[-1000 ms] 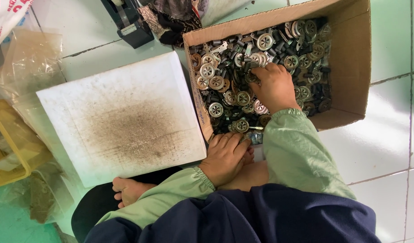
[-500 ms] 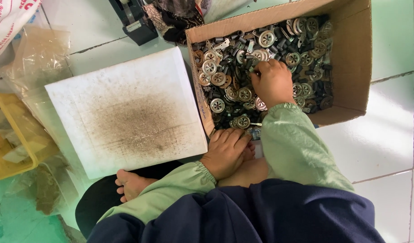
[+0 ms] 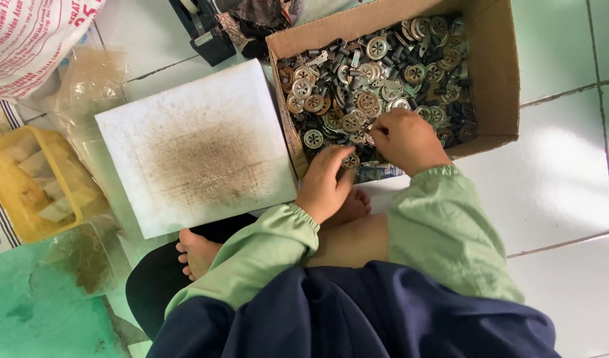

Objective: The person sits on the floor and sorts small metal hardware parts from a cardboard box onto a white board. They then place the sorted parts into a small plastic bag, seal it, and set it aside in a yellow container. The person repeats this process with another batch of parts.

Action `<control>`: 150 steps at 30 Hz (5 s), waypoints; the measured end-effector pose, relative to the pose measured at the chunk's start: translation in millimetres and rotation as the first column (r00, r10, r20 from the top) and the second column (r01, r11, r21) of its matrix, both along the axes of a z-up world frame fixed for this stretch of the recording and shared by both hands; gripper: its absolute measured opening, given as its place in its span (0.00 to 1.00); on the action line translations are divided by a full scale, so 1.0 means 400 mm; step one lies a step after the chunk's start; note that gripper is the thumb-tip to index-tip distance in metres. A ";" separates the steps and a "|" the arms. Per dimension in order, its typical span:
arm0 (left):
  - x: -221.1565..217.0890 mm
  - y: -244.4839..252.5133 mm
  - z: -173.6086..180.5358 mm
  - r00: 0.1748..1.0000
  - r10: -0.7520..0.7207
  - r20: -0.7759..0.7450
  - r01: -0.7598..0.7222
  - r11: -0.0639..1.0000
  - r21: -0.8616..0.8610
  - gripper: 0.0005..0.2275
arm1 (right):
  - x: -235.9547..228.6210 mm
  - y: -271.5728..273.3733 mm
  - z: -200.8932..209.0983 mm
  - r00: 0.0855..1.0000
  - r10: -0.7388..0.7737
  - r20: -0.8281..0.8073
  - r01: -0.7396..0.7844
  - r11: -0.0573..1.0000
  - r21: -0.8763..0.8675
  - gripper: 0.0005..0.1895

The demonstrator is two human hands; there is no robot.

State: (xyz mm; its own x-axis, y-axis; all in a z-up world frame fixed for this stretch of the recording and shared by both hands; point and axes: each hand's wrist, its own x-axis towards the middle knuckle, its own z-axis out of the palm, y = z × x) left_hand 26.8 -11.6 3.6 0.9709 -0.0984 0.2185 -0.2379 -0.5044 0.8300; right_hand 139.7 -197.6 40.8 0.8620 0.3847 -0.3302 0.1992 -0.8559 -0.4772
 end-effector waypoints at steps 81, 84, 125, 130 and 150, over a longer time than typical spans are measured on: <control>0.122 0.117 -0.022 0.992 -0.041 -0.119 0.109 0.754 0.648 0.06 | 0.107 0.049 -0.325 0.839 0.209 0.503 -0.053 0.950 -0.307 0.06; 0.124 0.139 -0.132 0.991 -0.131 0.003 0.101 0.778 0.620 0.06 | 0.095 0.065 -0.241 0.875 0.175 0.451 -0.047 0.958 -0.282 0.09; -0.002 0.187 0.118 0.971 0.050 0.236 -0.131 0.930 0.343 0.04 | -0.083 0.024 0.017 0.955 0.262 0.139 -0.265 0.964 0.003 0.13; 0.113 0.031 0.111 0.974 -0.109 0.200 0.026 0.924 0.381 0.04 | 0.059 -0.144 -0.084 0.990 0.008 0.140 -0.008 1.000 0.005 0.16; 0.200 -0.045 -0.216 0.961 -0.274 -0.032 0.235 0.752 0.616 0.12 | 0.151 -0.023 -0.247 0.986 0.087 0.144 -0.037 0.948 -0.315 0.23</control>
